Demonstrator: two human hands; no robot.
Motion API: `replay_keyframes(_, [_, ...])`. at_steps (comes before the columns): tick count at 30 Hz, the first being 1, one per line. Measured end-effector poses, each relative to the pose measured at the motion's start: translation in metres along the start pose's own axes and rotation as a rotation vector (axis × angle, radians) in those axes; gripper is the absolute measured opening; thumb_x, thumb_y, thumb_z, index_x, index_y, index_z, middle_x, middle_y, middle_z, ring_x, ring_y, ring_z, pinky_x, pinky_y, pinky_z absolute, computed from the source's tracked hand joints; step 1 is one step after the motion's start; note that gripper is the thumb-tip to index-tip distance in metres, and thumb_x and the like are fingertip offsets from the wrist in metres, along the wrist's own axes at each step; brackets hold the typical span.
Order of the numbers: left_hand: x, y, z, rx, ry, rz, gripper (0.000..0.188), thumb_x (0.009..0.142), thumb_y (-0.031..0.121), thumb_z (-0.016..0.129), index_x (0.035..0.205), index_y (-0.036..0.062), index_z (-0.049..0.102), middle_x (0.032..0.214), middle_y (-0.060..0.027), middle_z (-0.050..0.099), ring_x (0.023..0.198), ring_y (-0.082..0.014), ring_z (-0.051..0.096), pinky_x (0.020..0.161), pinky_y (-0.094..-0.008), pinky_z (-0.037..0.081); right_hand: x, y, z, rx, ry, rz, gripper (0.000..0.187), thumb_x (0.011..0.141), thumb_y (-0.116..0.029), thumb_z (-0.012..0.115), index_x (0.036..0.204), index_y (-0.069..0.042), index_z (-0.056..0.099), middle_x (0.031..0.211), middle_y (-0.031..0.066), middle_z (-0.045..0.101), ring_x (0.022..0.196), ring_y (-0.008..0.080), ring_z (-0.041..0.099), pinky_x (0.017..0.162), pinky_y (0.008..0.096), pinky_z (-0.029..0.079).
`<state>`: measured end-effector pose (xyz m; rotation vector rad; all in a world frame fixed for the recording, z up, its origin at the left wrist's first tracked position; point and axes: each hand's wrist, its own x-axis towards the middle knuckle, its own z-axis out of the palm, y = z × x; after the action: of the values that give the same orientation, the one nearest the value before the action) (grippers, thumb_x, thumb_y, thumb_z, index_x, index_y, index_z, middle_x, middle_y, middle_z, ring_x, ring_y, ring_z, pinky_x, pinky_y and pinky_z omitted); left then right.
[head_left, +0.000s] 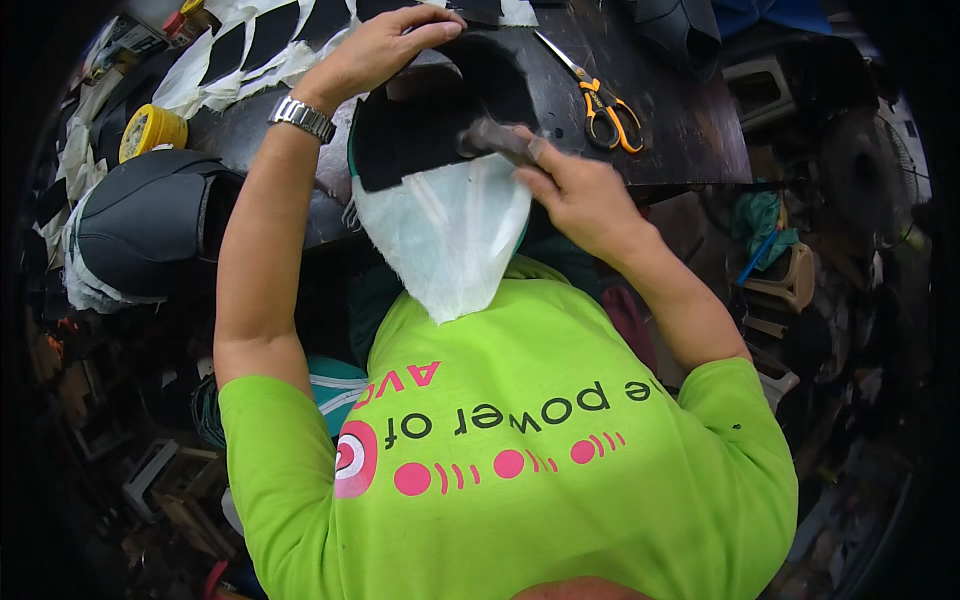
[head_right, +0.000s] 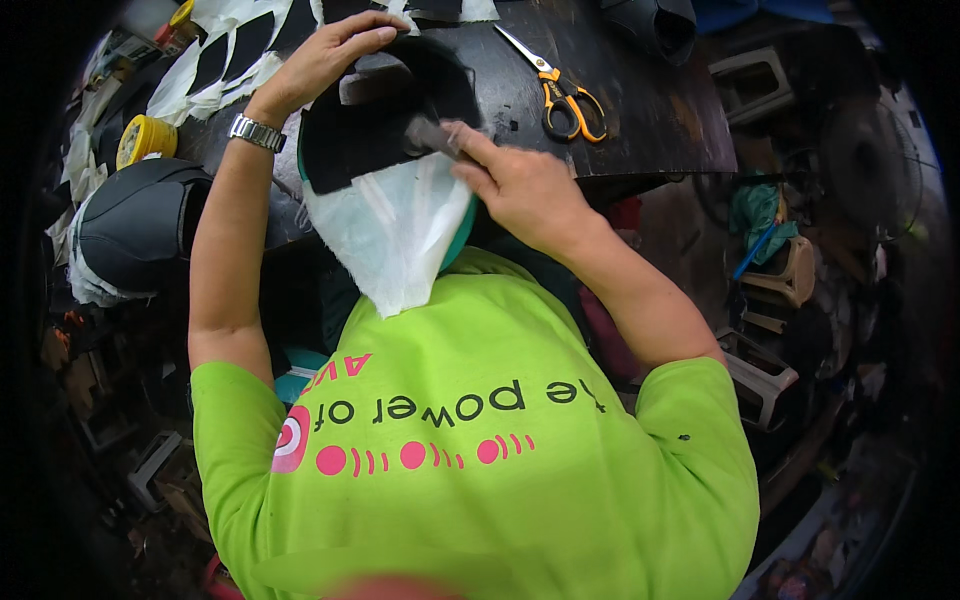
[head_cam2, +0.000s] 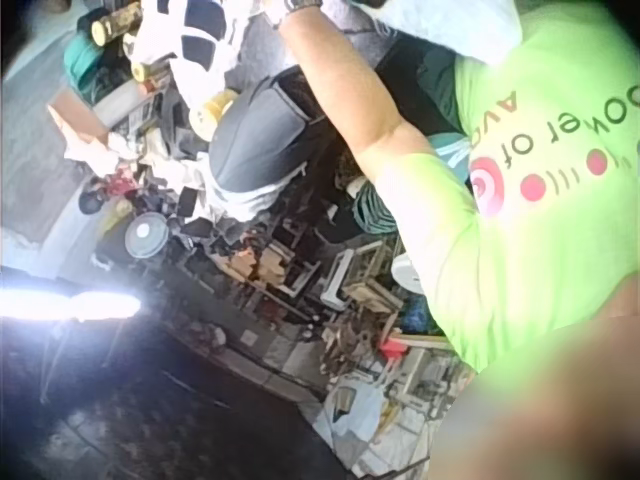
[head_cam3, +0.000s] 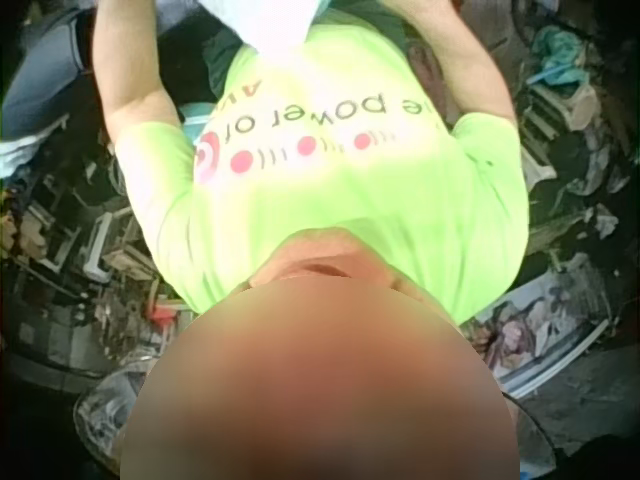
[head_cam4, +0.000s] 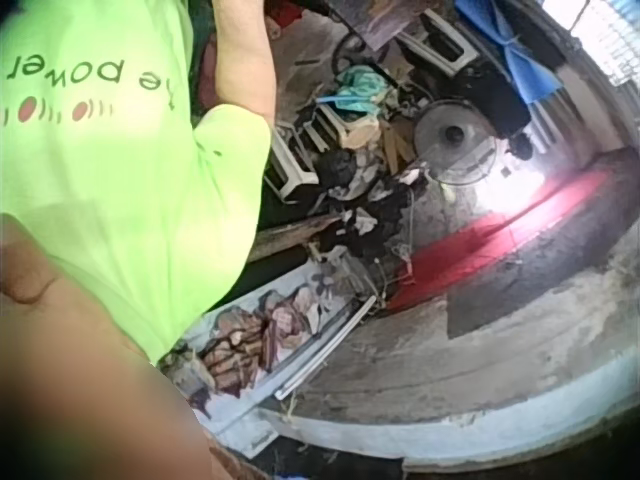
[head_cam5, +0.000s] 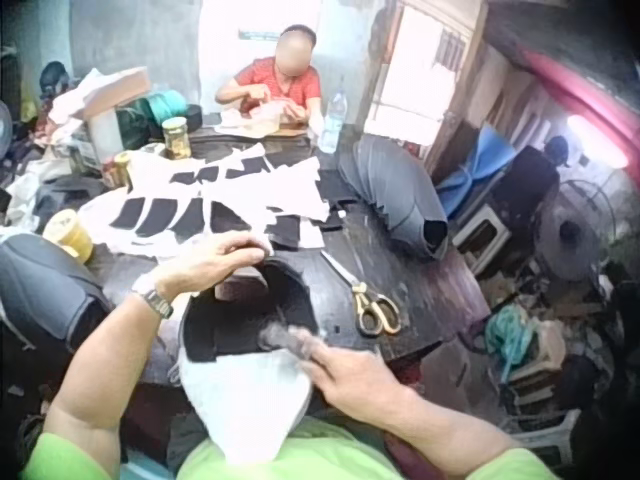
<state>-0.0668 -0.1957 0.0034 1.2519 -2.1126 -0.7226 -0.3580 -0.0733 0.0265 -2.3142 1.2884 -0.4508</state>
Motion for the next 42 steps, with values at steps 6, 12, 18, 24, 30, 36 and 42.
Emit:
replay_keyframes(6, [-0.008, -0.021, 0.012, -0.169, 0.027, 0.016, 0.041, 0.105, 0.042, 0.057, 0.135, 0.0161, 0.067, 0.132, -0.0074, 0.068, 0.126, -0.0221, 0.062, 0.111, -0.0323, 0.046, 0.005, -0.017, 0.012, 0.002, -0.146, -0.090, 0.040, 0.101, -0.034, 0.057, 0.139, -0.021, 0.050, 0.078, 0.0201, 0.070, 0.077, 0.0419, 0.071, 0.070, 0.0514, 0.056])
replay_keyframes(12, [-0.007, -0.017, 0.014, -0.133, -0.011, -0.038, 0.041, 0.105, 0.043, 0.057, 0.135, 0.0163, 0.066, 0.132, -0.0073, 0.067, 0.125, -0.0229, 0.062, 0.109, -0.0329, 0.047, 0.021, -0.022, -0.001, -0.247, -0.115, 0.006, 0.035, 0.103, -0.037, 0.056, 0.133, -0.021, 0.052, 0.075, 0.0209, 0.070, 0.075, 0.0448, 0.071, 0.067, 0.0561, 0.057])
replay_keyframes(18, [-0.009, -0.019, 0.016, -0.129, 0.008, -0.017, 0.042, 0.106, 0.044, 0.056, 0.135, 0.0159, 0.065, 0.129, -0.0074, 0.068, 0.122, -0.0216, 0.063, 0.106, -0.0303, 0.047, 0.060, -0.010, 0.007, -0.130, -0.045, 0.073, 0.044, 0.103, -0.039, 0.056, 0.142, -0.018, 0.055, 0.093, 0.0237, 0.073, 0.089, 0.0450, 0.070, 0.083, 0.0507, 0.055])
replay_keyframes(24, [-0.005, -0.005, 0.015, -0.162, -0.009, -0.062, 0.041, 0.105, 0.040, 0.059, 0.136, 0.0127, 0.064, 0.127, -0.0056, 0.068, 0.118, -0.0172, 0.063, 0.103, -0.0293, 0.048, 0.071, -0.027, 0.017, -0.013, -0.097, 0.085, 0.044, 0.103, -0.041, 0.055, 0.142, -0.019, 0.057, 0.104, 0.0236, 0.073, 0.099, 0.0462, 0.068, 0.089, 0.0507, 0.053])
replay_keyframes(30, [-0.016, -0.011, 0.010, -0.129, -0.002, -0.164, 0.047, 0.101, 0.045, 0.064, 0.135, 0.0130, 0.065, 0.127, -0.0076, 0.068, 0.119, -0.0178, 0.062, 0.103, -0.0281, 0.046, 0.057, -0.009, -0.006, -0.123, -0.118, 0.132, 0.045, 0.103, -0.041, 0.054, 0.143, -0.021, 0.056, 0.106, 0.0249, 0.072, 0.101, 0.0464, 0.067, 0.090, 0.0510, 0.052])
replay_keyframes(36, [-0.030, 0.067, -0.053, 0.097, 0.140, -0.228, 0.064, 0.090, 0.056, 0.073, 0.133, 0.0093, 0.066, 0.120, -0.0104, 0.072, 0.118, -0.0206, 0.065, 0.102, -0.0323, 0.048, 0.003, 0.029, -0.049, 0.330, -0.033, 0.012, 0.031, 0.095, -0.026, 0.072, 0.120, -0.008, 0.074, 0.096, 0.0102, 0.075, 0.085, 0.0189, 0.069, 0.079, 0.0339, 0.053])
replay_keyframes(42, [-0.107, 0.184, -0.063, 0.079, 0.593, 0.226, 0.056, 0.081, 0.040, 0.085, 0.122, 0.0051, 0.070, 0.107, -0.0070, 0.073, 0.104, -0.0191, 0.069, 0.092, -0.0341, 0.051, -0.020, 0.108, -0.079, 0.057, 0.522, 0.168, 0.033, 0.091, -0.024, 0.078, 0.119, -0.007, 0.074, 0.099, 0.0072, 0.077, 0.085, 0.0156, 0.071, 0.076, 0.0312, 0.054])
